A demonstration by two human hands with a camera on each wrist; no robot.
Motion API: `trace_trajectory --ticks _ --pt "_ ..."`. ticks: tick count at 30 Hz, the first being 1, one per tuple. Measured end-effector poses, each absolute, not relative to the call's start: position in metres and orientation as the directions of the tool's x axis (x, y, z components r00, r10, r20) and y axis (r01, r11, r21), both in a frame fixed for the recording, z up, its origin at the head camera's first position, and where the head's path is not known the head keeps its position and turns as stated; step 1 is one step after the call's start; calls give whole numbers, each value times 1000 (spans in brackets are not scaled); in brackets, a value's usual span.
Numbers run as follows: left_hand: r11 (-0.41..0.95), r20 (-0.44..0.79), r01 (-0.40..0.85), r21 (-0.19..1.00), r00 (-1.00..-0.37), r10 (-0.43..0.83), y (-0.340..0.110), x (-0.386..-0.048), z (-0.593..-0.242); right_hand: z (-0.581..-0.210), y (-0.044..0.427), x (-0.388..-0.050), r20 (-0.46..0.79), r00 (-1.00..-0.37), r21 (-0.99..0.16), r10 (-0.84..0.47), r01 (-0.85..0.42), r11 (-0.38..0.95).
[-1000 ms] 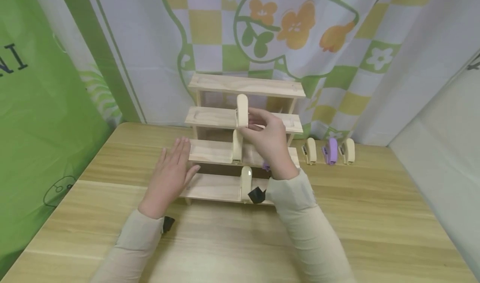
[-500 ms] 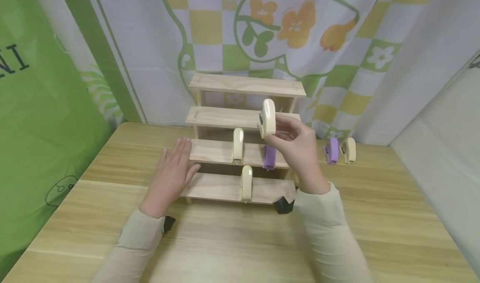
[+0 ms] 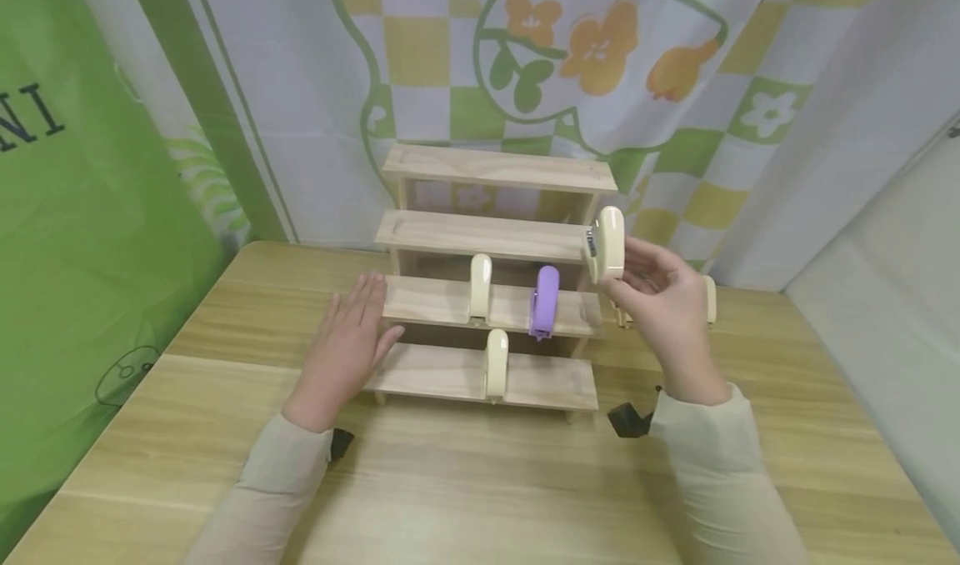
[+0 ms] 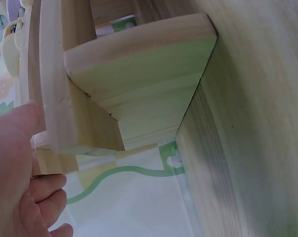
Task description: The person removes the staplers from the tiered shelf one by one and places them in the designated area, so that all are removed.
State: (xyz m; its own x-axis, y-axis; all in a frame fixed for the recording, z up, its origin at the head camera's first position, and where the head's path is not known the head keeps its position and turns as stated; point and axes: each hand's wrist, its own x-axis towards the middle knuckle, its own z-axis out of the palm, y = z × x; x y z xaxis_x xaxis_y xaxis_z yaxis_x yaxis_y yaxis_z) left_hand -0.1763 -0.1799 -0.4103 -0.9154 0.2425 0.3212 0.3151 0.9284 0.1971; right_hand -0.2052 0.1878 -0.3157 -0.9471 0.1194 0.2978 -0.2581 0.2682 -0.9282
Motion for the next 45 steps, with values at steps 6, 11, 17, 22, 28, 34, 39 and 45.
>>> trace_trajectory --ticks 6,11,17,22,28,34,39,45 --pt "929 324 320 187 -913 249 -178 -176 -410 -328 215 -207 284 -941 -936 182 -230 267" --pt "930 319 318 186 -914 249 -178 -176 -410 -340 238 -208 270 -939 -937 214 -205 283" --pt "929 349 327 172 -903 253 -179 -176 -412 -355 265 -209 216 -956 -953 198 -163 255" --pt "930 350 327 170 -902 253 -178 -176 -412 -370 289 -211 183 -963 -944 196 -116 310" --pt "928 361 330 172 -898 253 -177 -176 -412 -385 317 -210 113 -974 -951 197 -49 305" --pt "929 352 329 169 -901 255 -178 -176 -413 -398 343 -209 49 -974 -951 223 23 309" --pt "928 358 330 171 -899 254 -180 -177 -414 -410 361 -212 50 -972 -933 229 37 359" --pt "930 350 324 175 -903 249 -180 -178 -414 -422 378 -213 32 -979 -848 200 79 524"
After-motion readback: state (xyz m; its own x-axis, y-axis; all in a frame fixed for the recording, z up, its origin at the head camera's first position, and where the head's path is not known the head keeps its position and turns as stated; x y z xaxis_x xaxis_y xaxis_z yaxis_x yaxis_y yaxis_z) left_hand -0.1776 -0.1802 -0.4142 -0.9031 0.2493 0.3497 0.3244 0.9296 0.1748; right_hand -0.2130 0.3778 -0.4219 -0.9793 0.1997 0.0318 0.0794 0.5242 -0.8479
